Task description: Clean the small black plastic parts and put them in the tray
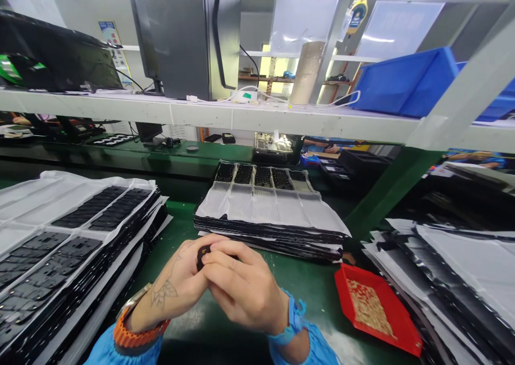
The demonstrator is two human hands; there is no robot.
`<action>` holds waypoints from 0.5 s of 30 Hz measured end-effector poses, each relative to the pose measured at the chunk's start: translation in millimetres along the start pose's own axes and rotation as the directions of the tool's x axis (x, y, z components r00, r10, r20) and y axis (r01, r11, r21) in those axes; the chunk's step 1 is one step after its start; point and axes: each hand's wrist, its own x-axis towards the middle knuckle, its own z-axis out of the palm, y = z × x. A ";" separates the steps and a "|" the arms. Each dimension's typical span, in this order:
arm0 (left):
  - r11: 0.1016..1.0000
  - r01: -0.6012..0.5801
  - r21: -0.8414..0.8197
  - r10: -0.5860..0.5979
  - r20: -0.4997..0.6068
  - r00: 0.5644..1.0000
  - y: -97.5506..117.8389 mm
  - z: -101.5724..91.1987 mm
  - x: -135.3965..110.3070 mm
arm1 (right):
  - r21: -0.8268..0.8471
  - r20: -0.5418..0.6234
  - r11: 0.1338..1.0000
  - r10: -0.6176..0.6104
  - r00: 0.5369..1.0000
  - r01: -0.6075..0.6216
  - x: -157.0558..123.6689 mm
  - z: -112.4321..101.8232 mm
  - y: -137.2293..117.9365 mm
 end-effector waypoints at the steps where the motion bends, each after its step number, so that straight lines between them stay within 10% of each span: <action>1: 1.000 -0.011 -0.027 0.012 0.014 1.000 1.9 -1.4 0.5 | 0.021 -0.007 1.000 -0.007 1.000 0.007 0.4 -1.2 -1.0; 7: 0.996 0.036 -0.076 -0.034 0.034 0.999 6.0 -11.7 3.8 | 0.148 -0.338 0.959 0.280 0.898 -0.243 -7.5 -10.8 2.6; 15: 0.985 0.169 -0.047 -0.168 0.022 0.986 -7.0 -16.4 3.9 | 0.246 -0.262 0.867 0.491 0.831 -0.434 -10.6 -25.6 18.9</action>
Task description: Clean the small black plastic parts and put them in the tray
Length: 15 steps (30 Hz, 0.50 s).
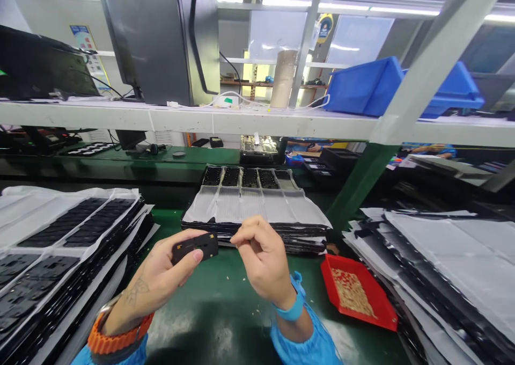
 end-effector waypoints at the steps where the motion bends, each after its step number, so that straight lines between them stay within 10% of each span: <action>1: 1.000 0.004 -0.002 -0.004 0.002 1.000 -1.1 0.6 0.5 | 0.023 0.013 1.000 0.020 1.000 -0.020 0.6 -0.8 0.7; 15: 1.000 -0.006 0.000 0.006 0.000 1.000 -1.0 3.5 5.8 | 0.615 0.192 0.707 0.294 0.936 -0.348 5.0 1.4 17.8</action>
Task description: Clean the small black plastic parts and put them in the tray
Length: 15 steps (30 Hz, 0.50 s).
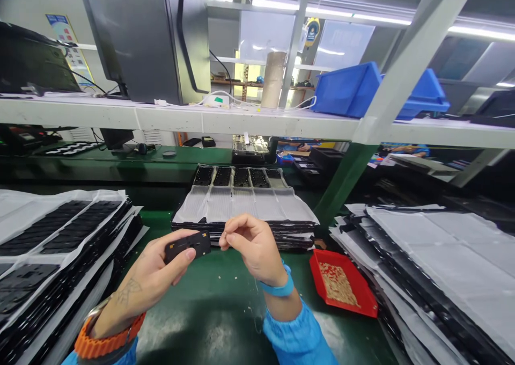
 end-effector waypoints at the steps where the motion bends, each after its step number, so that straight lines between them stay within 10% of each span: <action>1: 1.000 -0.001 0.002 0.001 0.001 1.000 0.1 0.0 0.0 | 0.016 -0.011 1.000 0.008 1.000 -0.008 0.6 0.4 0.1; 15: 1.000 -0.018 0.000 0.018 0.012 1.000 -2.6 1.7 1.3 | 0.014 -0.016 1.000 -0.021 1.000 0.021 4.2 0.9 1.7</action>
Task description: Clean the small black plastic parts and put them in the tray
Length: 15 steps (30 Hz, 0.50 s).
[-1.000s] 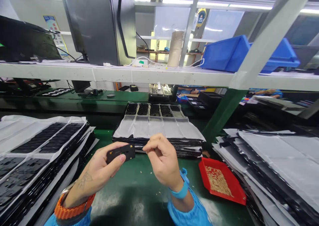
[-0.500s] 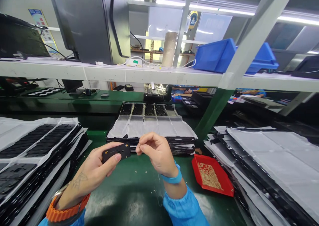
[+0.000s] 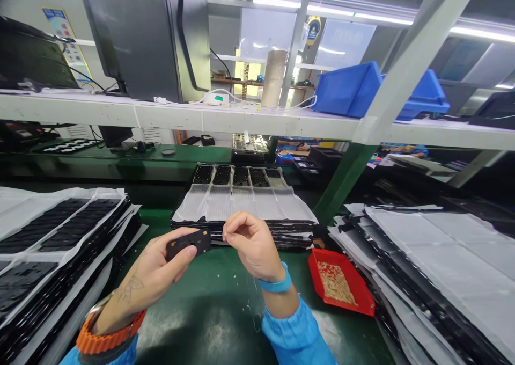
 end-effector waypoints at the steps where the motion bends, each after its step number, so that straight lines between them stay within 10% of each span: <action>1: 1.000 -0.001 0.001 0.001 0.000 1.000 -0.3 0.2 0.3 | 0.002 -0.004 1.000 0.004 1.000 -0.004 0.3 0.0 0.7; 15: 1.000 -0.013 0.013 0.013 -0.012 1.000 0.0 1.9 0.6 | 0.079 -0.030 0.977 0.199 0.979 -0.197 -0.8 -2.3 2.8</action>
